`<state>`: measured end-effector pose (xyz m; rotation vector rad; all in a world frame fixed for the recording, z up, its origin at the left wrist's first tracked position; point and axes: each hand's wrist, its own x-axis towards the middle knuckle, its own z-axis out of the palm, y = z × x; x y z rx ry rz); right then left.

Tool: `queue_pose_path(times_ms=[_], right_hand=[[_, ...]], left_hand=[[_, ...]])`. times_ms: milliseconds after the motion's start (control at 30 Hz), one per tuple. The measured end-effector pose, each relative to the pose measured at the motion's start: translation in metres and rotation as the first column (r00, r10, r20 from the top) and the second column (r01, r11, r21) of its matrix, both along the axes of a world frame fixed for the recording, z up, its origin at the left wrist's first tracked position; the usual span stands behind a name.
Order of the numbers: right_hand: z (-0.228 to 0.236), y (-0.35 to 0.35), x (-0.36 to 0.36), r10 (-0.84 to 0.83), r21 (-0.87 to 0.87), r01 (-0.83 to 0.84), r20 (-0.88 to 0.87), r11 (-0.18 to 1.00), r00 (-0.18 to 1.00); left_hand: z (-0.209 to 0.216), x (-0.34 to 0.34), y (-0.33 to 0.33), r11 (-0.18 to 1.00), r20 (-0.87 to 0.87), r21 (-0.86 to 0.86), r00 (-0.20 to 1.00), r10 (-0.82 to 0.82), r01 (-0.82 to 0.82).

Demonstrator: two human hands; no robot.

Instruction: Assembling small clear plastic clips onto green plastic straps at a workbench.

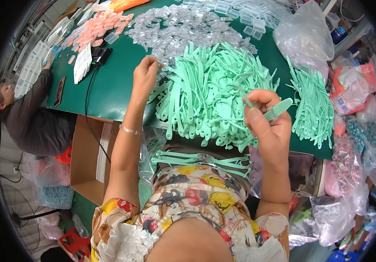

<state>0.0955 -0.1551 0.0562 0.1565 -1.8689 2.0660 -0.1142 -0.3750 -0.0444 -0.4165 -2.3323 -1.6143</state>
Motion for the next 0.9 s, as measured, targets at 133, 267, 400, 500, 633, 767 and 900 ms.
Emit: queue_pose_path(times_ms=[133,267,400,500,633,767,900], right_hand=[[-0.005,-0.012,0.004,-0.029,0.211,0.004,0.115,0.977,0.993],[-0.026,-0.023,0.001,-0.024,0.402,0.017,0.012,0.915,1.000],[-0.044,-0.029,0.006,-0.006,0.334,0.008,-0.008,0.943,1.000],[-0.048,-0.030,0.009,-0.033,0.349,0.038,-0.018,0.937,0.999],[-0.050,-0.030,0.009,-0.041,0.412,0.052,-0.037,0.910,0.998],[-0.050,-0.029,0.010,-0.035,0.457,0.039,-0.018,0.889,0.999],[-0.053,-0.029,0.010,-0.025,0.456,0.036,-0.030,0.889,0.999]], left_hand=[[0.045,0.088,0.033,0.688,0.274,0.661,0.757,-0.593,0.299],[0.047,0.142,0.048,0.417,0.234,0.883,0.570,-0.788,0.215],[0.052,0.161,0.050,0.323,0.215,0.931,0.462,-0.860,0.168],[0.052,0.165,0.047,0.313,0.229,0.941,0.440,-0.868,0.126],[0.048,0.168,0.045,0.303,0.231,0.945,0.407,-0.883,0.121],[0.044,0.169,0.045,0.304,0.241,0.948,0.405,-0.882,0.097],[0.041,0.171,0.045,0.265,0.213,0.961,0.390,-0.896,0.083]])
